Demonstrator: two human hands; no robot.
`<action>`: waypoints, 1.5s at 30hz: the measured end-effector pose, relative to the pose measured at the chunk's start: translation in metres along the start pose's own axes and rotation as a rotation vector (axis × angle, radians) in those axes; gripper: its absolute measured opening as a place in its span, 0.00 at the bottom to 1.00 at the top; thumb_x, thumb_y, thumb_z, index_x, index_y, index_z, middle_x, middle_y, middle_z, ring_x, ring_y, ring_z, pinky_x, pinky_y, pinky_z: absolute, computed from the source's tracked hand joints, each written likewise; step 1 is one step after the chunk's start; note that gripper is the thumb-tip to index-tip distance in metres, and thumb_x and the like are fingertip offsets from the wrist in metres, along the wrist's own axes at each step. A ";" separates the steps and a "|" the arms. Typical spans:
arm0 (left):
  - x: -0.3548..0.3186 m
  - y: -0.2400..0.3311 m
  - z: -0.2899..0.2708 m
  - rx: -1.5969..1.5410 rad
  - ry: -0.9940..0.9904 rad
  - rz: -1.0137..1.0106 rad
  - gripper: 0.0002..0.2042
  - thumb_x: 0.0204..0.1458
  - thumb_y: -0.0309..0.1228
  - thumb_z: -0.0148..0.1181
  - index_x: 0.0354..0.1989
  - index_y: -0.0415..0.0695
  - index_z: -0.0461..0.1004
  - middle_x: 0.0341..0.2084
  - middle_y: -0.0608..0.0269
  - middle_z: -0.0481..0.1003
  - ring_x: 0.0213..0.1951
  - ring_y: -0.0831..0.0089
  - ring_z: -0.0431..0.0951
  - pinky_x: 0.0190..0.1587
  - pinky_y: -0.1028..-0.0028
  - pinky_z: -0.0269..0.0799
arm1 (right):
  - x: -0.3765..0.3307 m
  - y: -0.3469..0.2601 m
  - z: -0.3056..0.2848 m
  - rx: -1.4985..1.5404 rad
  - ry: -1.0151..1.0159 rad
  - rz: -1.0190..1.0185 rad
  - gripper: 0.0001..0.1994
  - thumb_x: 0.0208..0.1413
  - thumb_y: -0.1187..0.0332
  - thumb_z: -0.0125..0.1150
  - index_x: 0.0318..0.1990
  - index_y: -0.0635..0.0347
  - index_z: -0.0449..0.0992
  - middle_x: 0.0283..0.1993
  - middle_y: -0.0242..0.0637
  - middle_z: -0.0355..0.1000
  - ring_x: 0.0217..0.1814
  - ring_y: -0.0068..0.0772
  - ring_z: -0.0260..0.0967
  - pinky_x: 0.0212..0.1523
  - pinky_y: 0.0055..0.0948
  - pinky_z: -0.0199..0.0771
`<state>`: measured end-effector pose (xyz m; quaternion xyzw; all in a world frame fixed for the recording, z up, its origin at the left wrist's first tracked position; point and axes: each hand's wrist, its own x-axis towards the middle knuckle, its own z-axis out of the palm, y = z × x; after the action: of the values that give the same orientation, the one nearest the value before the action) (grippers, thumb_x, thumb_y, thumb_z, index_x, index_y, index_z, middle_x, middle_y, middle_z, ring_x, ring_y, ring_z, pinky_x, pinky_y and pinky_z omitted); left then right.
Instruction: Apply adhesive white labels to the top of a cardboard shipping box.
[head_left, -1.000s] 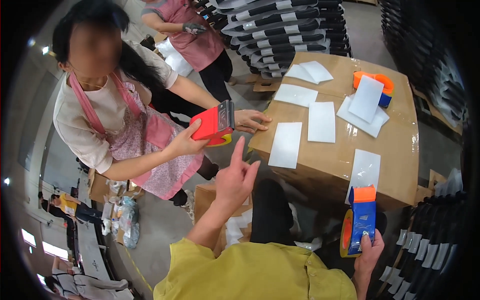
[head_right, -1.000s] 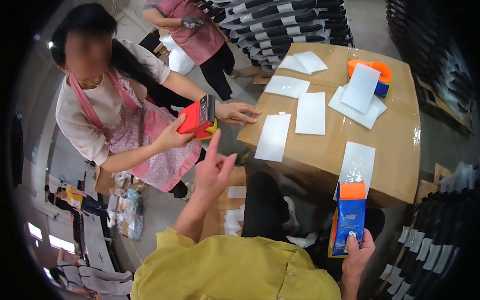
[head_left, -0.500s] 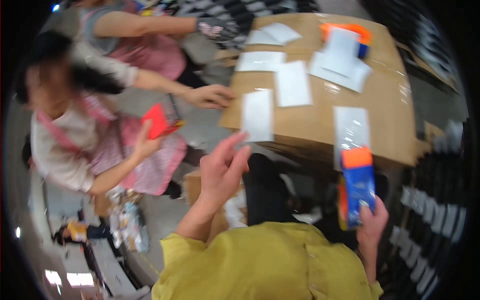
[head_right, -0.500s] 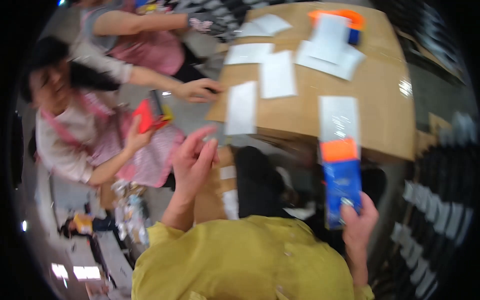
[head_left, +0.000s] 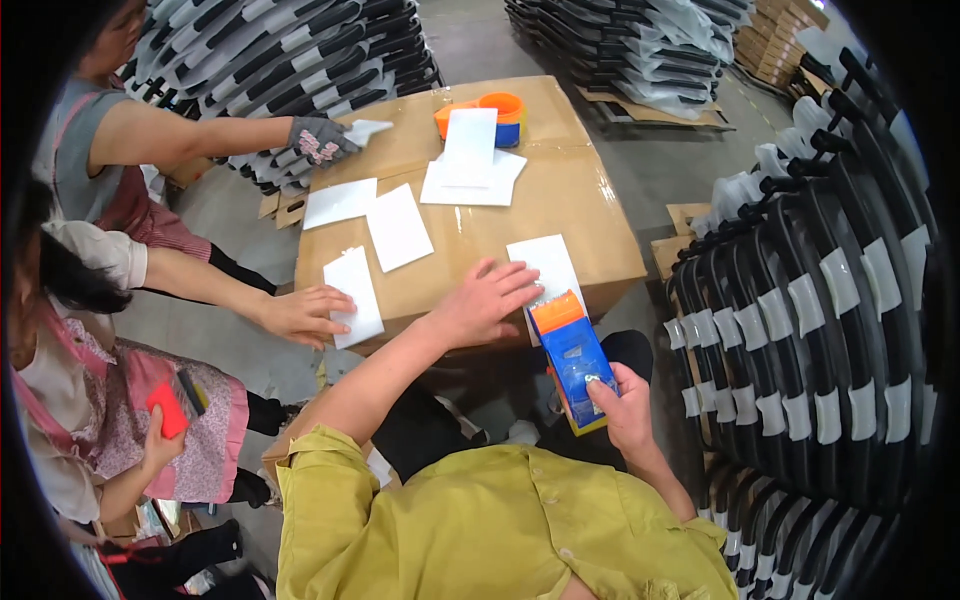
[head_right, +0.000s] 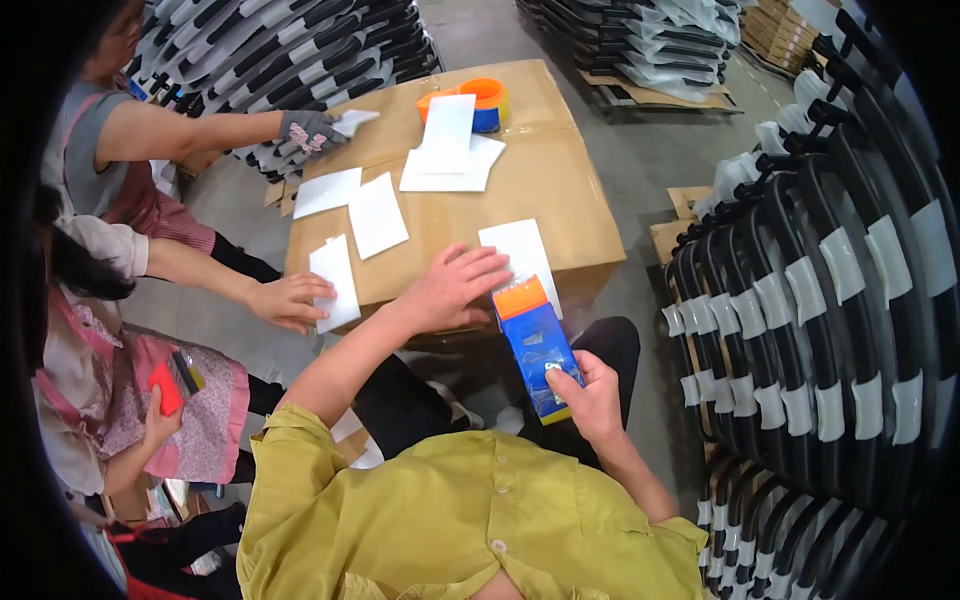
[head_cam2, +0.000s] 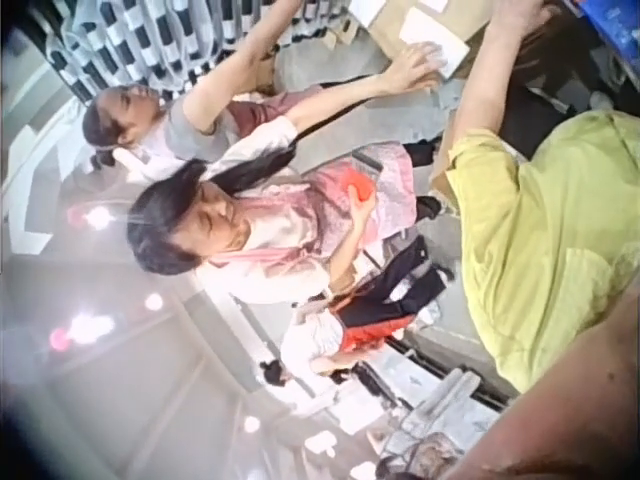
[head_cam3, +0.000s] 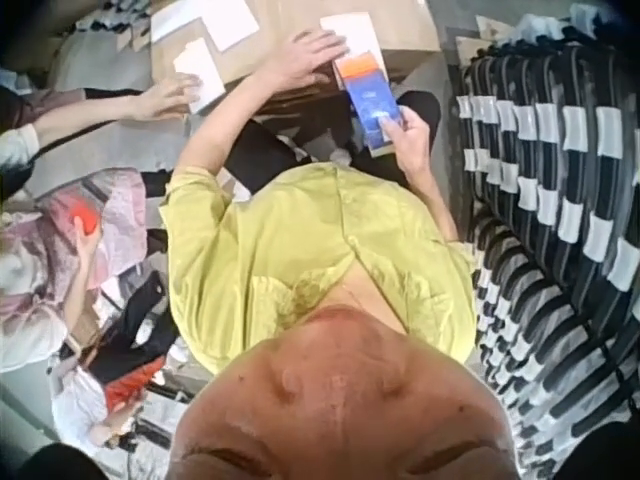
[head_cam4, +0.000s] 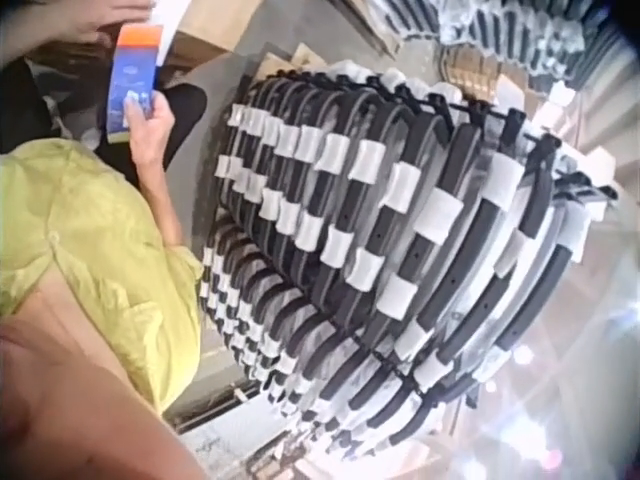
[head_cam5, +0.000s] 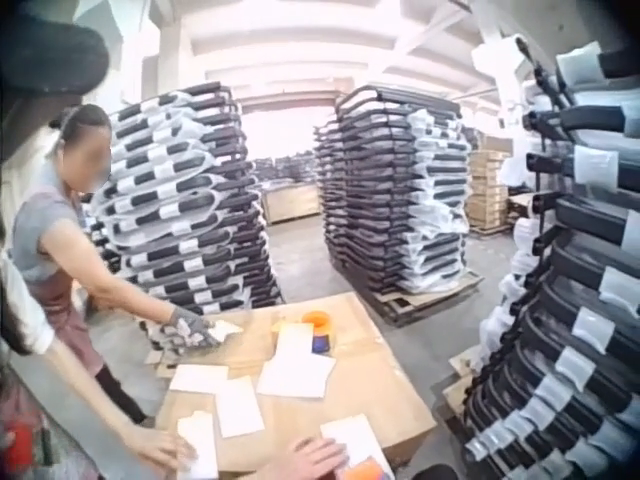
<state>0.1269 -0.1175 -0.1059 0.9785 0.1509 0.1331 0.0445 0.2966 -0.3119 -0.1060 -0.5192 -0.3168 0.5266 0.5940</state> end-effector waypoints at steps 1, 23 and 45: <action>0.003 -0.004 0.004 -0.009 0.002 0.007 0.23 0.39 0.37 0.59 0.47 0.49 0.65 0.49 0.66 0.65 0.54 0.68 0.60 0.55 0.58 0.51 | 0.001 -0.002 0.000 -0.005 0.010 0.001 0.11 0.47 0.68 0.58 0.34 0.68 0.69 0.29 0.32 0.70 0.29 0.15 0.65 0.32 0.17 0.66; -0.010 0.009 0.001 -0.522 0.499 -0.606 0.10 0.51 0.30 0.46 0.39 0.43 0.69 0.33 0.59 0.72 0.35 0.68 0.73 0.37 0.71 0.68 | -0.021 -0.008 -0.012 -0.061 0.062 0.064 0.13 0.47 0.67 0.57 0.35 0.70 0.70 0.30 0.35 0.71 0.30 0.17 0.65 0.33 0.18 0.65; 0.036 0.056 0.005 -1.902 0.425 -1.080 0.10 0.46 0.33 0.57 0.32 0.41 0.68 0.25 0.60 0.74 0.29 0.73 0.75 0.32 0.75 0.70 | -0.058 -0.025 -0.003 -0.140 0.024 0.092 0.15 0.43 0.74 0.60 0.40 0.69 0.67 0.32 0.33 0.70 0.33 0.17 0.65 0.35 0.20 0.67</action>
<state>0.1776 -0.1593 -0.0949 0.3091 0.3980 0.3226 0.8012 0.2927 -0.3660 -0.0733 -0.5796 -0.3214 0.5236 0.5353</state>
